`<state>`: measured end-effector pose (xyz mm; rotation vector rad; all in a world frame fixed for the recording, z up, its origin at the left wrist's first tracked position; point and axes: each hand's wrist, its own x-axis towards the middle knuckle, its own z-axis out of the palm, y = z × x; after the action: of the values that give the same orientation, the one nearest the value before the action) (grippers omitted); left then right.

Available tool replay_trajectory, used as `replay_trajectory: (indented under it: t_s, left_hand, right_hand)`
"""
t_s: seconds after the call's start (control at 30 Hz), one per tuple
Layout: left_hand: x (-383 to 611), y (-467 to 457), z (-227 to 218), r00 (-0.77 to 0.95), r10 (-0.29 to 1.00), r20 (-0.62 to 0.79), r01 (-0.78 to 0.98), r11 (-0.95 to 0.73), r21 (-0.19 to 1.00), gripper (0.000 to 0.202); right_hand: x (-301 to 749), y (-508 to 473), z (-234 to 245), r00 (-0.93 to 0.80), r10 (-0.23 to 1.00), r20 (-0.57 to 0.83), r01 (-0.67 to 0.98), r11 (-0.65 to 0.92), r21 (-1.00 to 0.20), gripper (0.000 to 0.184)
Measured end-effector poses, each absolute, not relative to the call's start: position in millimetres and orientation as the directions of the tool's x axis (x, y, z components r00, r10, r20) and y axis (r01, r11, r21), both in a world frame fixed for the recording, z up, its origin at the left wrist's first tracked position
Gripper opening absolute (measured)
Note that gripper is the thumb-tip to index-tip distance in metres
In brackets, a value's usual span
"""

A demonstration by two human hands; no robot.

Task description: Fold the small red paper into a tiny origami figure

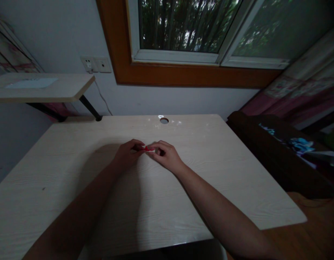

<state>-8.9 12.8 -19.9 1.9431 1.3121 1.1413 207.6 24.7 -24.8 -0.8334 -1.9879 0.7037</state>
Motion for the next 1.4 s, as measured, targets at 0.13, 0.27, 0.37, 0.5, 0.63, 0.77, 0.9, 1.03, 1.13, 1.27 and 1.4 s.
replay_trajectory:
  t_s: [0.13, 0.27, 0.37, 0.5, 0.63, 0.77, 0.9, 1.03, 1.13, 1.27, 1.4]
  left_hand:
    - [-10, 13, -22, 0.178, 0.936, 0.302, 0.475, -0.351, 0.807, 0.026]
    - [-9, 12, -19, 0.176, 0.946, 0.272, 0.457, -0.323, 0.829, 0.026]
    - [-7, 11, -17, 0.179, 0.948, 0.263, 0.425, -0.316, 0.849, 0.026]
    - [-7, 11, -19, 0.198, 0.945, 0.26, 0.41, -0.321, 0.854, 0.029]
    - [-8, 12, -17, 0.241, 0.939, 0.246, 0.461, -0.334, 0.822, 0.028]
    - [-8, 12, -12, 0.313, 0.918, 0.242, 0.53, -0.38, 0.758, 0.022]
    - [-9, 12, -11, 0.307, 0.924, 0.228, 0.562, -0.37, 0.74, 0.022]
    - [-9, 13, -13, 0.295, 0.935, 0.195, 0.589, -0.339, 0.733, 0.021]
    - [-9, 13, -13, 0.278, 0.946, 0.166, 0.599, -0.306, 0.74, 0.021]
    - [-10, 13, -14, 0.292, 0.942, 0.166, 0.585, -0.313, 0.748, 0.022]
    - [-10, 13, -13, 0.312, 0.936, 0.165, 0.586, -0.326, 0.742, 0.022]
  right_hand:
    - [207, 26, -25, -0.467, 0.744, 0.478, 0.274, 0.636, -0.721, 0.015]
    - [208, 26, -24, -0.495, 0.726, 0.478, 0.257, 0.648, -0.717, 0.013]
    - [209, 27, -25, -0.497, 0.726, 0.475, 0.252, 0.645, -0.721, 0.012]
    - [208, 26, -25, -0.475, 0.734, 0.485, 0.26, 0.643, -0.72, 0.011]
    - [208, 26, -24, -0.449, 0.751, 0.484, 0.267, 0.63, -0.729, 0.012]
    - [209, 26, -24, -0.431, 0.763, 0.481, 0.267, 0.617, -0.74, 0.011]
    - [209, 25, -24, -0.437, 0.753, 0.492, 0.266, 0.631, -0.729, 0.008]
    - [209, 26, -25, -0.453, 0.748, 0.485, 0.264, 0.632, -0.728, 0.007]
    - [208, 26, -25, -0.459, 0.753, 0.471, 0.272, 0.624, -0.733, 0.007]
    - [208, 26, -25, -0.47, 0.751, 0.464, 0.268, 0.622, -0.736, 0.01]
    - [208, 26, -23, -0.478, 0.746, 0.463, 0.27, 0.627, -0.731, 0.01]
